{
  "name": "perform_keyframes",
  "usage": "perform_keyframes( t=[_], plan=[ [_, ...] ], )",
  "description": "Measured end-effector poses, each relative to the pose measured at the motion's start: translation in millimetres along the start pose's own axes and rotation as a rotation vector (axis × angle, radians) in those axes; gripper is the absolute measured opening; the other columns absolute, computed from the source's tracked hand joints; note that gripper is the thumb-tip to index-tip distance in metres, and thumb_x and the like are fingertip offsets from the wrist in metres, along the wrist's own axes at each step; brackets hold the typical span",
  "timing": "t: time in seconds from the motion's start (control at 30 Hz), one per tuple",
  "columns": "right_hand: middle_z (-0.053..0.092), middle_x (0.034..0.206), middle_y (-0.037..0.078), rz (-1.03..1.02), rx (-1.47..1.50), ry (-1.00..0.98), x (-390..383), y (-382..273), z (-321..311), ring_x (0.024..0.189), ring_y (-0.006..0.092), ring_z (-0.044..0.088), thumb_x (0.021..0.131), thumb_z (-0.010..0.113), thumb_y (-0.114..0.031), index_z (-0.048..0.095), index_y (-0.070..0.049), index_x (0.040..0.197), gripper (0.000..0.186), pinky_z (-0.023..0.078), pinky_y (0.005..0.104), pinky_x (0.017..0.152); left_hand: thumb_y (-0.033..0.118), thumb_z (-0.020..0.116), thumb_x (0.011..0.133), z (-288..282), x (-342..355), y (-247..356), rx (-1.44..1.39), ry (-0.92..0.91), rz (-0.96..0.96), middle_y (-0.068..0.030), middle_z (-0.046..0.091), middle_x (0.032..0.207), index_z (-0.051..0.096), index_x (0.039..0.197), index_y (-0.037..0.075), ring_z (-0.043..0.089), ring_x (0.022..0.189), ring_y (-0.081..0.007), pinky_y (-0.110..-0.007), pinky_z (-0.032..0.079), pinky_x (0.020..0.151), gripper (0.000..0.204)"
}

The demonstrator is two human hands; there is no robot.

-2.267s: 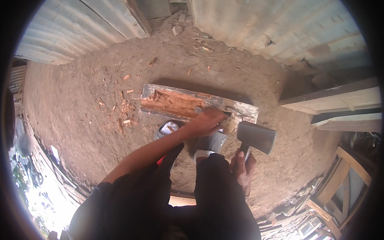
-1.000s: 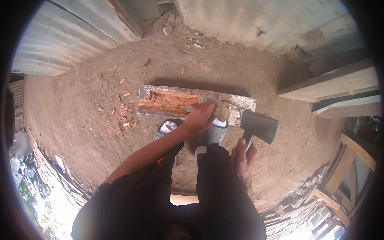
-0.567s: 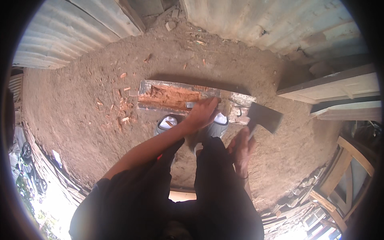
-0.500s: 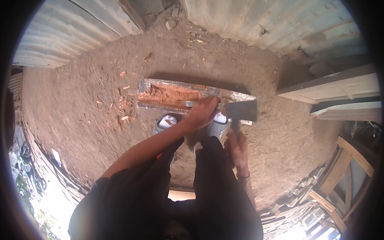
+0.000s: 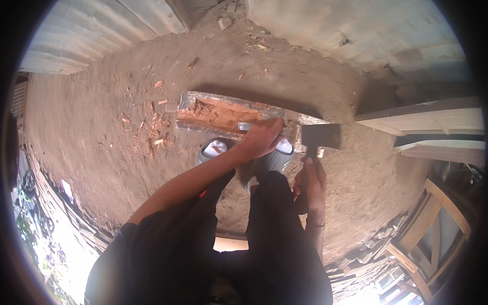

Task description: The person repeatedly strikes a rectangular wooden block with a small axe, chipping away wood and creating a pile of shavings on the ground. The person holds the block steady with one hand while swinging the axe with the other.

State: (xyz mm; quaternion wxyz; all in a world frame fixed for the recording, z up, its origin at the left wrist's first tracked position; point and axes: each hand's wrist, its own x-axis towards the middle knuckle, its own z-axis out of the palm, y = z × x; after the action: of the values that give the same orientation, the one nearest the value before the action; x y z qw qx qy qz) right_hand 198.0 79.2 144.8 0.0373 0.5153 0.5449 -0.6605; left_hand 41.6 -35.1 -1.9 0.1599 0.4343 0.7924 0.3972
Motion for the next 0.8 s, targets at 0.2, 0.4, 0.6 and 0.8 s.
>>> perform_keyframes(
  t=[0.2,0.4,0.6,0.8],
  plan=[
    [0.047,0.064,0.003,-0.131,0.155,0.252,-4,6,17,0.042,0.013,0.048,0.11,0.051,-0.043,0.051,-0.005,0.129,0.042,0.039,0.0295,0.037,0.027,0.074,0.092,8,1,-8,-0.002,-0.028,0.158,-0.0148,0.066,0.092,0.055,0.111,0.003,0.07,0.086,-0.0355,-0.047,0.055,0.073,0.037],
    [0.049,0.064,0.002,0.091,-0.036,0.044,-8,-5,1,0.042,0.0129,0.048,0.108,0.054,-0.042,0.053,-0.005,0.126,0.041,0.039,0.0283,0.037,0.028,0.075,0.092,10,-7,-10,0.026,-0.052,0.077,-0.0142,0.066,0.091,0.054,0.112,0.002,0.07,0.085,-0.035,-0.046,0.056,0.072,0.039],
    [0.05,0.065,0.001,-0.113,0.149,0.366,-1,13,18,0.041,0.0135,0.048,0.107,0.055,-0.046,0.053,-0.005,0.123,0.044,0.04,0.0291,0.037,0.03,0.072,0.096,10,5,-8,0.005,0.026,0.116,-0.0155,0.066,0.088,0.051,0.111,0.003,0.069,0.082,-0.0369,-0.049,0.054,0.067,0.037],
    [0.05,0.066,0.001,0.125,0.026,-0.018,-6,4,-28,0.043,0.0123,0.049,0.108,0.057,-0.047,0.054,-0.007,0.123,0.043,0.041,0.0288,0.038,0.03,0.072,0.096,10,-1,-13,0.013,-0.005,0.076,-0.0159,0.065,0.087,0.052,0.108,0.002,0.068,0.082,-0.0373,-0.048,0.054,0.071,0.036]
  ],
)
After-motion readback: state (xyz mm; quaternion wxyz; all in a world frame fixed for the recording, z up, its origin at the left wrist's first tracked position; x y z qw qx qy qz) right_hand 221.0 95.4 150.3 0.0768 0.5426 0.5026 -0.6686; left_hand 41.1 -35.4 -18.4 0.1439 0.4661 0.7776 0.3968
